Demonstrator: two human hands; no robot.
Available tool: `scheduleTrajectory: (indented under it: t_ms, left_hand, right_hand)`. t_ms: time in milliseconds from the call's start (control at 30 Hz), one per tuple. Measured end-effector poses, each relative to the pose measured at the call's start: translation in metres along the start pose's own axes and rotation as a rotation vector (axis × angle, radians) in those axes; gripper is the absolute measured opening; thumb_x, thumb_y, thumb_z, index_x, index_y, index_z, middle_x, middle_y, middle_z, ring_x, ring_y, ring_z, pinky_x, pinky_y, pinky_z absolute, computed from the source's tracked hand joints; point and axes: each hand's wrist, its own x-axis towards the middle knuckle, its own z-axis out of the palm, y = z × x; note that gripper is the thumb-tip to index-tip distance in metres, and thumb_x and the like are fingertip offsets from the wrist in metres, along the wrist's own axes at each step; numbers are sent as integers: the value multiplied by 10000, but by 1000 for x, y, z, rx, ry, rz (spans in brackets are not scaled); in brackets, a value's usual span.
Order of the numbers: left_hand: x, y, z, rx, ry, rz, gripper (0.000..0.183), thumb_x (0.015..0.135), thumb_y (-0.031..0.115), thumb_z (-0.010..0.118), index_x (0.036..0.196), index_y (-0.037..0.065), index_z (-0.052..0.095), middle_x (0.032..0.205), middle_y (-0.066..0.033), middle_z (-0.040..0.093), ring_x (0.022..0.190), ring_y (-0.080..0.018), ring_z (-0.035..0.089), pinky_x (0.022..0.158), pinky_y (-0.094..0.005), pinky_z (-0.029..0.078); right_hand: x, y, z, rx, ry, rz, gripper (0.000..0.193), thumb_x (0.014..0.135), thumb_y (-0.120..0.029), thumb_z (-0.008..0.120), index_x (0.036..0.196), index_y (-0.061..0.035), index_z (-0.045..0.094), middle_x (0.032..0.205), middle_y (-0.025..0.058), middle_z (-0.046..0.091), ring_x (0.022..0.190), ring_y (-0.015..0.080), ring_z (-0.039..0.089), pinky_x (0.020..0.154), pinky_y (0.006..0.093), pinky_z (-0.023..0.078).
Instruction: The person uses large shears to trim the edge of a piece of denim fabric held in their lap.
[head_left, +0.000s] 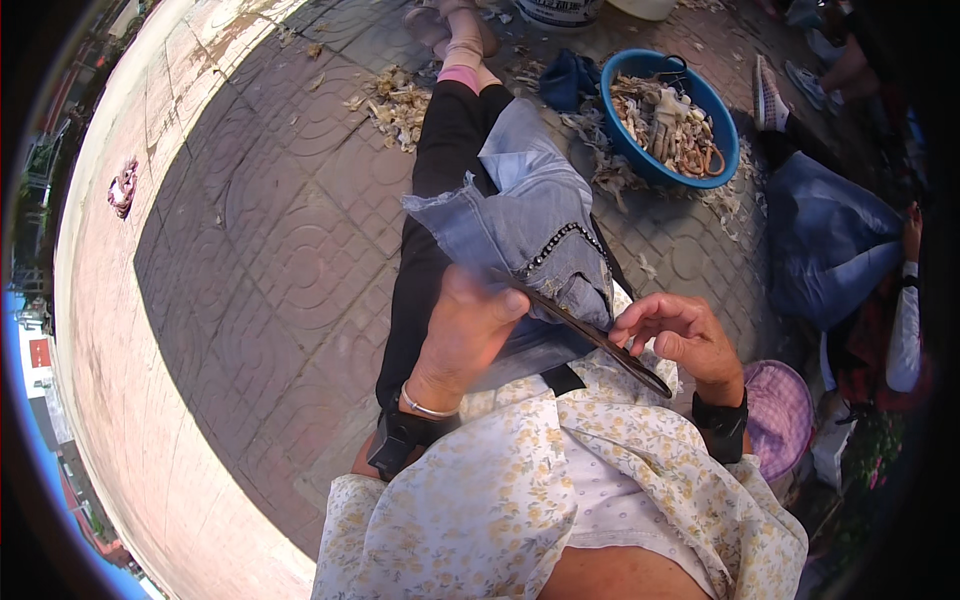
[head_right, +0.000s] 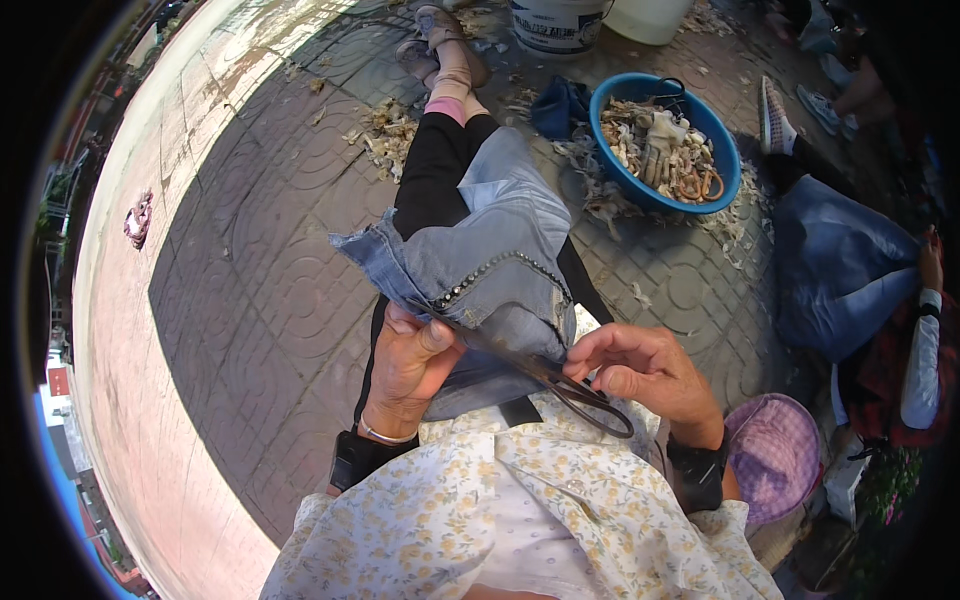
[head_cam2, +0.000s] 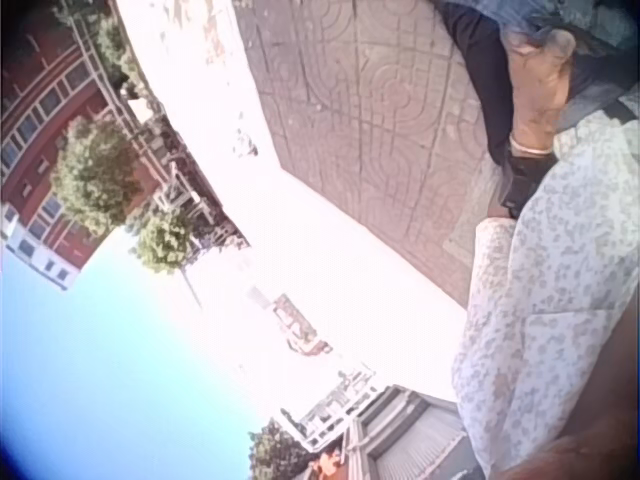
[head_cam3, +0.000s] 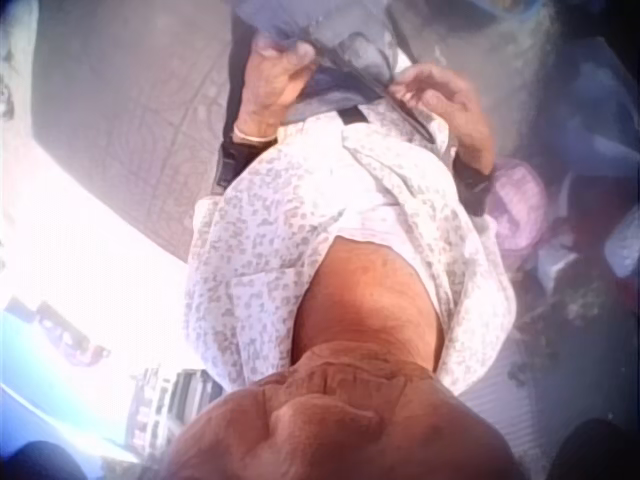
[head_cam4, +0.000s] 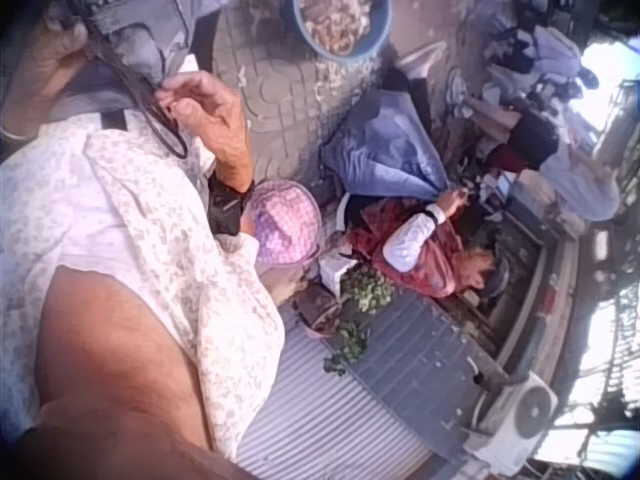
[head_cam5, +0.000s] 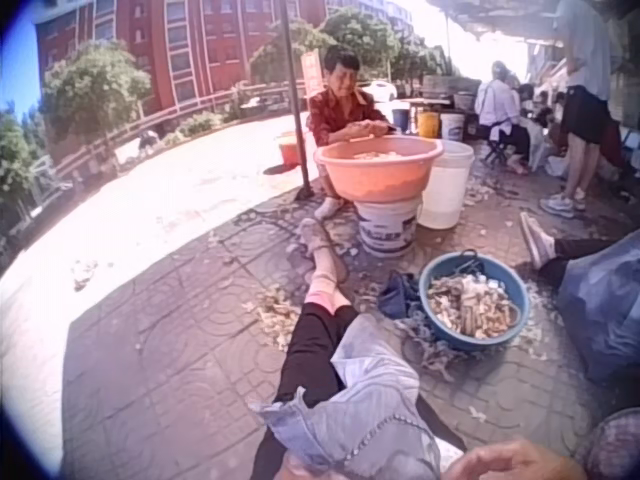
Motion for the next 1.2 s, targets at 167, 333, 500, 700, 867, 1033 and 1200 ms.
scheduleTrajectory:
  t_ms: [167,333,500,700,867,1033,1200]
  left_hand:
    - [9,5,-6,-62,-128,7,577,689,95,764,1213,89,522,1159,-60,599,1100,-229,546,967,-424,404]
    - [14,-9,-43,371,-75,84,579,714,119,741,1237,89,495,1196,-55,577,1139,-240,516,1003,-437,363]
    - [35,2,-18,-256,-158,37,526,773,161,688,1253,94,482,1253,-62,536,1191,-247,467,1039,-455,317]
    - [38,2,-42,-383,-132,60,473,844,176,616,1284,122,451,1291,-59,501,1211,-264,437,1051,-478,276]
    - [38,-1,-46,-420,-192,80,494,844,215,609,1289,75,445,1301,-91,490,1219,-284,424,1061,-480,265]
    - [43,2,-31,-509,-189,19,446,877,231,564,1281,81,453,1288,-97,500,1212,-283,436,1050,-475,283]
    - [43,-6,-34,-673,-216,-42,459,867,207,580,1270,25,460,1317,-116,475,1241,-287,403,1078,-473,249]
  right_hand:
    - [7,33,-11,293,-73,245,399,939,-293,479,906,79,619,839,134,646,710,155,629,641,256,520]
    - [20,49,-6,460,-202,293,373,936,-269,487,883,72,629,738,113,637,607,124,599,551,228,483]
    - [27,23,5,83,256,-10,312,919,-264,515,868,18,637,769,78,636,631,88,563,536,181,401]
    - [23,20,2,75,158,102,298,924,-271,504,877,-4,627,824,71,642,700,107,596,604,217,431]
    - [16,23,11,62,107,81,267,921,-242,515,899,-2,630,858,75,646,746,118,603,643,229,447]
    - [16,16,24,-232,153,-52,252,895,-226,560,969,6,624,861,66,653,741,124,597,662,245,464]
    - [30,7,29,-373,-33,20,299,828,-243,645,1007,-7,612,790,67,641,664,99,571,562,250,443]
